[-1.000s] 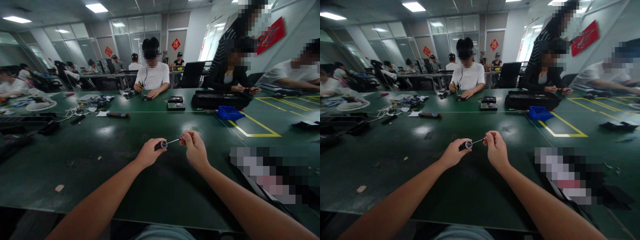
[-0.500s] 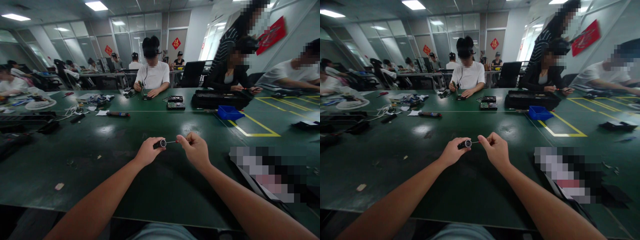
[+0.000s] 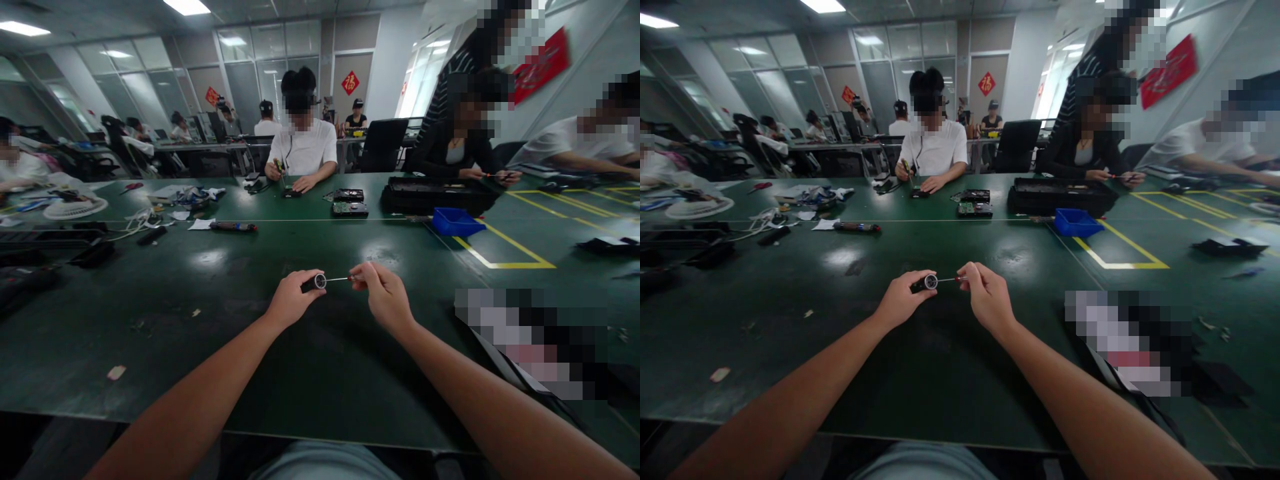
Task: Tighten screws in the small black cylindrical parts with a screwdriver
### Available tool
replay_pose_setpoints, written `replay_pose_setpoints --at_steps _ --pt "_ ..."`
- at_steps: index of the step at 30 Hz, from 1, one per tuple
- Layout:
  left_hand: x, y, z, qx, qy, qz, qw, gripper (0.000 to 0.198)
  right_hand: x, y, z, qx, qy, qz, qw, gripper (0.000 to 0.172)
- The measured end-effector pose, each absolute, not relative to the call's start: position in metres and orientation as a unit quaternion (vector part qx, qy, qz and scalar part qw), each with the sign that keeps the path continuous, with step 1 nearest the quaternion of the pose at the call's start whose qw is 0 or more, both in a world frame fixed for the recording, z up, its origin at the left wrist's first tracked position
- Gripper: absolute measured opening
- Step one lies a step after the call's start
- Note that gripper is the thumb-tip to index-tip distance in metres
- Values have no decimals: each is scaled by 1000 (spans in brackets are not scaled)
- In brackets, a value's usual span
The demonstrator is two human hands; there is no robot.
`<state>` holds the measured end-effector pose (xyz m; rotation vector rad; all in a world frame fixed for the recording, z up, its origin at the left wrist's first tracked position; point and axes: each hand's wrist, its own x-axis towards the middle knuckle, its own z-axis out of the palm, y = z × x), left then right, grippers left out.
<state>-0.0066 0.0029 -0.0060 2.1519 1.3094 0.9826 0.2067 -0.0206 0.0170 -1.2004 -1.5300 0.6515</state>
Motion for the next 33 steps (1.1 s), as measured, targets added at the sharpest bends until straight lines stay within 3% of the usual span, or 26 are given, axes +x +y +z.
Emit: replay_pose_setpoints --at_steps 2,9,14,22,33 --pt "-7 3 -6 775 476 357 214 37 207 -21 19 -519 -639 263 504 44" --pt "-8 3 -6 771 480 359 213 36 206 -23 17 -507 -636 304 496 38" --pt "-6 2 -5 771 484 355 212 38 207 -19 10 -463 -622 348 528 45" --pt "-6 2 -3 775 486 346 207 37 205 -19 14 -513 -618 305 511 54" --pt "-8 4 -1 765 493 358 209 37 207 -16 9 -493 -662 273 494 37"
